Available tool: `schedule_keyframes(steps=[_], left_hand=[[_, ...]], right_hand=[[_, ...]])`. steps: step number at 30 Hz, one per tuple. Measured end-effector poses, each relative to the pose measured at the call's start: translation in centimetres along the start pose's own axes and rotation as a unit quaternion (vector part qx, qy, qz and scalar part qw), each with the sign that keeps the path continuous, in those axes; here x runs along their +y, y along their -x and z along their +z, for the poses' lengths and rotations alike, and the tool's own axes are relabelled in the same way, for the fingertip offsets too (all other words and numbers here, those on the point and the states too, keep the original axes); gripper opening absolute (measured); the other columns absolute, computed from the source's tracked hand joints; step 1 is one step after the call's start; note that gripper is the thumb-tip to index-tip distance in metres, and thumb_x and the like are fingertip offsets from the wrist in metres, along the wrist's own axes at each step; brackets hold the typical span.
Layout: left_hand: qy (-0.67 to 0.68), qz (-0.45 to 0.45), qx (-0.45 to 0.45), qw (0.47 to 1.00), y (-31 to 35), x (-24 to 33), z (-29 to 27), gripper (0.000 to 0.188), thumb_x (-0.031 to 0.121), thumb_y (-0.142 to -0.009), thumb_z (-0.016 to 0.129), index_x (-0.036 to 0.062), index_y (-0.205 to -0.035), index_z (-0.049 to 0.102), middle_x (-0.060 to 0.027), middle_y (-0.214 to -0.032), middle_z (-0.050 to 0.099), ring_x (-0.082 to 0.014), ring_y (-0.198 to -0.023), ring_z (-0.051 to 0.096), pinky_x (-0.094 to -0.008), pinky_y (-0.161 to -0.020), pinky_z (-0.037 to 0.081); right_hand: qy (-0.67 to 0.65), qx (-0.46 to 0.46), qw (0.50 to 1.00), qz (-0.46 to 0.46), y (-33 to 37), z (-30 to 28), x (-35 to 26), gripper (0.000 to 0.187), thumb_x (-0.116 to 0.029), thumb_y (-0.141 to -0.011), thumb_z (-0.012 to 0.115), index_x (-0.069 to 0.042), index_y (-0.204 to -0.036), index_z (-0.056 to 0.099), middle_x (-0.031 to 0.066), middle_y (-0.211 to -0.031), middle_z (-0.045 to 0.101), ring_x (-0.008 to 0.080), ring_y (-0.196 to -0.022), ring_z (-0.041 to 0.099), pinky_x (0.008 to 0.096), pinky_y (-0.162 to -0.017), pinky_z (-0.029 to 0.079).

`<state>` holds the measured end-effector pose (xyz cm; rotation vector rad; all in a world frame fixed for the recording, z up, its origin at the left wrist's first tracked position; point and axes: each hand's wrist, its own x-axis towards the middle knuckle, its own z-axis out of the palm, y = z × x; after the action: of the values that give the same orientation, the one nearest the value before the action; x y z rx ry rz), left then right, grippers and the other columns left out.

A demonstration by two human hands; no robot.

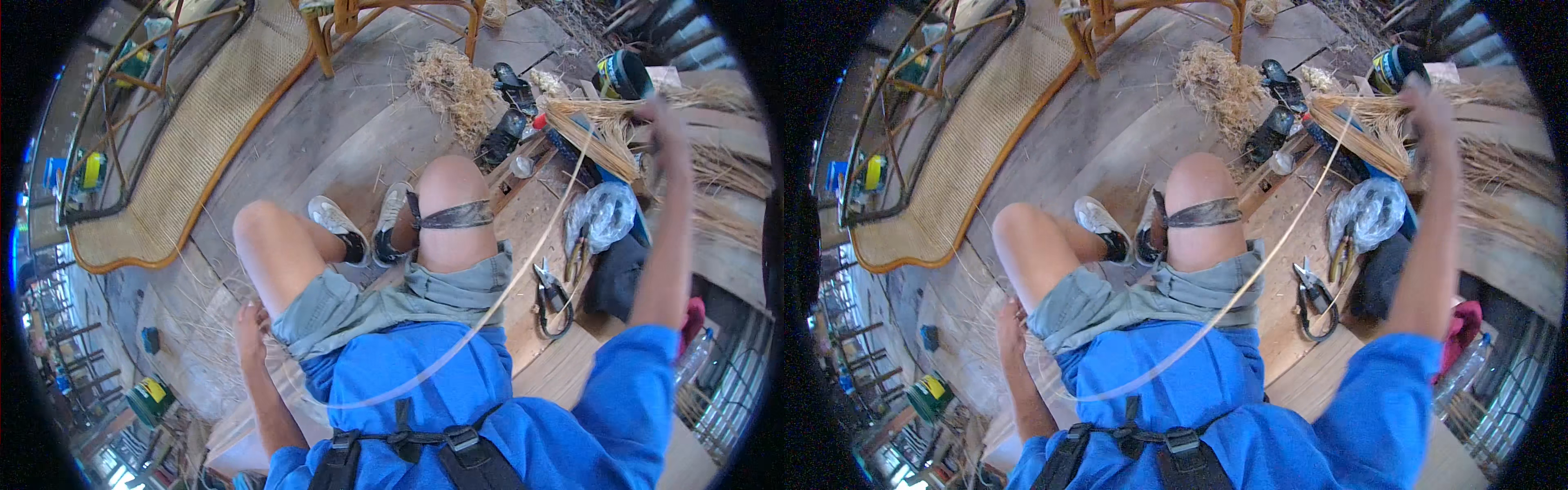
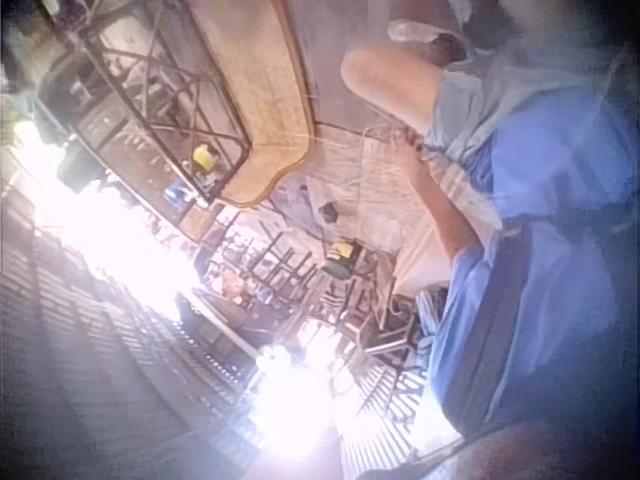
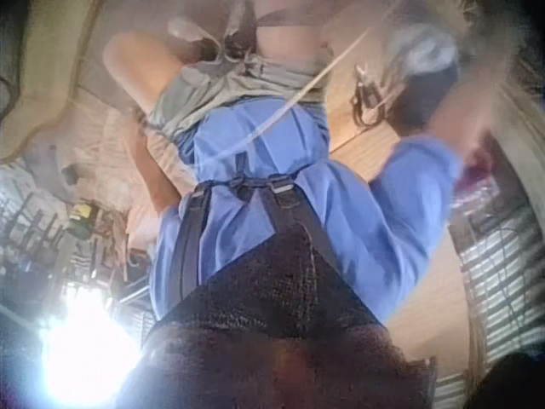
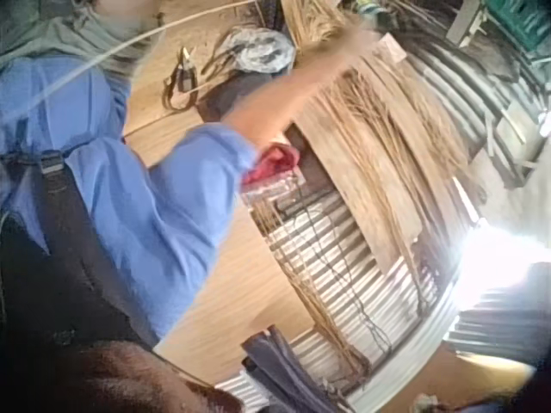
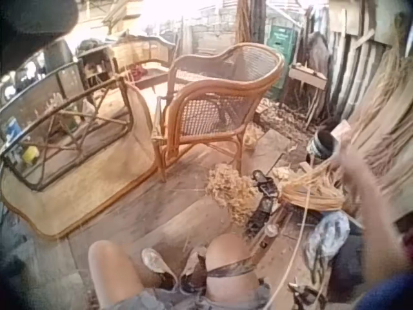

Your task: Shave thin strips of rattan or bamboo using a knife against a leather thigh protector to prepare them for furniture weaving.

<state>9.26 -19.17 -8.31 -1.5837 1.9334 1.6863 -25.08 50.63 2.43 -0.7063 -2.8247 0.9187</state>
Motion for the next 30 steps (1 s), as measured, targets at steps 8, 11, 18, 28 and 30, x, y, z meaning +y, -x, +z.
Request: schedule_keyframes(steps=[8, 11, 18, 28, 30], left_hand=[[-0.28, 0.321, 0.108, 0.898, -0.2, 2.2, 4.2, 0.036, 0.008, -0.087, 0.044, -0.0013, -0.122, 0.043, -0.0212, -0.126, 0.043, -0.0338, -0.121, 0.037, -0.0385, -0.102, 0.029], [-0.271, 0.406, 0.142, 0.861, -0.2, 3.3, 4.8, 0.029, 0.005, -0.087, 0.042, -0.0011, -0.115, 0.049, -0.0189, -0.124, 0.045, -0.0305, -0.118, 0.041, -0.0371, -0.1, 0.031], [-0.175, 0.491, -0.005, 0.853, 8.8, 6.5, 11.0, 0.026, 0.012, -0.087, 0.049, -0.0014, -0.109, 0.052, -0.0154, -0.117, 0.051, -0.0263, -0.108, 0.049, -0.035, -0.093, 0.038], [-0.629, 0.377, -0.148, 0.663, 6.8, 6.1, 16.1, 0.024, 0.02, -0.08, 0.056, 0.0015, -0.096, 0.056, -0.0174, -0.086, 0.062, -0.0345, -0.082, 0.059, -0.0451, -0.07, 0.046], [-0.643, 0.388, -0.146, 0.644, 4.3, 5.4, 15.8, 0.021, 0.021, -0.081, 0.054, 0.0019, -0.09, 0.057, -0.0165, -0.077, 0.063, -0.035, -0.072, 0.061, -0.0456, -0.064, 0.047]], right_hand=[[-0.285, -0.193, 0.933, 0.1, 19.1, 14.1, -1.1, 0.019, -0.019, -0.083, 0.055, -0.004, -0.094, 0.057, 0.0064, -0.074, 0.06, 0.0088, -0.046, 0.047, 0.0222, -0.042, 0.038], [-0.335, -0.217, 0.914, 0.069, 20.2, 15.8, -3.1, 0.018, -0.018, -0.085, 0.054, -0.004, -0.095, 0.058, 0.0063, -0.077, 0.061, 0.008, -0.047, 0.047, 0.021, -0.043, 0.038], [-0.297, -0.259, 0.918, 0.033, 19.8, 16.3, -6.1, 0.018, -0.018, -0.087, 0.051, -0.004, -0.095, 0.059, 0.0047, -0.078, 0.063, 0.0077, -0.049, 0.047, 0.0223, -0.044, 0.039], [-0.327, -0.274, 0.905, -0.01, 20.0, 21.6, -6.6, 0.016, -0.016, -0.086, 0.052, -0.003, -0.095, 0.056, 0.0029, -0.079, 0.062, 0.0063, -0.049, 0.046, 0.0223, -0.044, 0.037], [-0.356, -0.303, 0.884, -0.01, 20.1, 21.7, -8.2, 0.017, -0.014, -0.085, 0.053, -0.002, -0.097, 0.056, 0.002, -0.077, 0.061, 0.0085, -0.055, 0.05, 0.0243, -0.051, 0.042]])
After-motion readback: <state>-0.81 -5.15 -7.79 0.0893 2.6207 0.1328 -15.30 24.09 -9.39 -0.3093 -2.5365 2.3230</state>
